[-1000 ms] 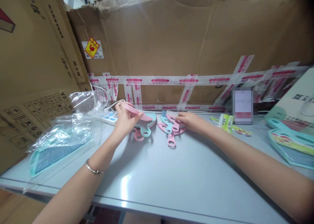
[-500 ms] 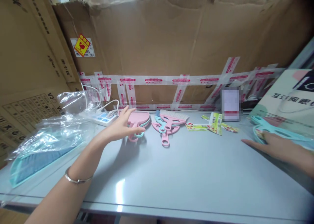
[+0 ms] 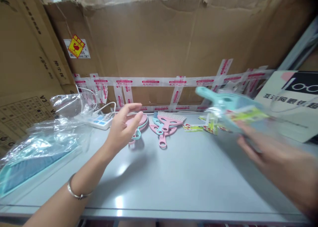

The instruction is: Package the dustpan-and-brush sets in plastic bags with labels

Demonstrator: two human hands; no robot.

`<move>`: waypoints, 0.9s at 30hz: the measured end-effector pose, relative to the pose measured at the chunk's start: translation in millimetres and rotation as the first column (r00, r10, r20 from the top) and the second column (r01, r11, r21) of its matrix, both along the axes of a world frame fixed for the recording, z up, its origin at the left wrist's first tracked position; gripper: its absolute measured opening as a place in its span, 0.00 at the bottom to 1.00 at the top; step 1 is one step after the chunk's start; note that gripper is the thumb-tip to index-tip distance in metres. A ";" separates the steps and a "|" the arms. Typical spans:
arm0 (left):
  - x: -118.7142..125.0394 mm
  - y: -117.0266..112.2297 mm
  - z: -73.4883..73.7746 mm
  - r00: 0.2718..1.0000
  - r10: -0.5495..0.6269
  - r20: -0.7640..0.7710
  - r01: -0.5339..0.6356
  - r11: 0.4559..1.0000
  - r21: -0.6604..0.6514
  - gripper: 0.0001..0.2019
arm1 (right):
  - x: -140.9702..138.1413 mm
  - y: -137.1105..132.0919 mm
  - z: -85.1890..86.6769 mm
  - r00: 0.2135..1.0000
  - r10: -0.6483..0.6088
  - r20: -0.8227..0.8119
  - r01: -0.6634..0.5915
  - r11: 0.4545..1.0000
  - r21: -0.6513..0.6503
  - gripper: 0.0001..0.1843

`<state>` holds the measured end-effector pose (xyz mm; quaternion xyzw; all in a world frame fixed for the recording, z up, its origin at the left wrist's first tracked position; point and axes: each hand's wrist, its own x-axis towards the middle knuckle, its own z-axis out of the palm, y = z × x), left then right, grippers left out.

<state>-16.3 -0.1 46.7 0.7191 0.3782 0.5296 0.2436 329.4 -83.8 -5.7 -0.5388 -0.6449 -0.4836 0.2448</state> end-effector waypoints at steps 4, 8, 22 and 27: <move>18.4 -11.5 -5.1 0.932 -0.258 0.254 0.351 0.816 -0.460 0.26 | -101.1 20.4 29.3 0.835 0.547 0.063 -0.543 0.837 -0.069 0.21; 20.1 -7.4 -11.5 0.866 0.028 0.499 0.275 0.807 -0.523 0.19 | -148.1 43.4 31.4 0.496 0.732 -0.467 -0.866 0.454 -0.209 0.16; 8.2 7.2 -22.7 0.999 -0.004 0.033 0.020 0.858 -0.514 0.28 | -151.4 72.2 7.4 -0.652 -0.262 -0.712 -0.711 0.536 0.454 0.24; 2.1 16.3 -20.0 0.989 0.127 0.078 -0.092 0.933 -0.347 0.21 | -148.2 72.6 0.8 -0.729 -0.280 -0.624 -0.644 0.589 0.488 0.20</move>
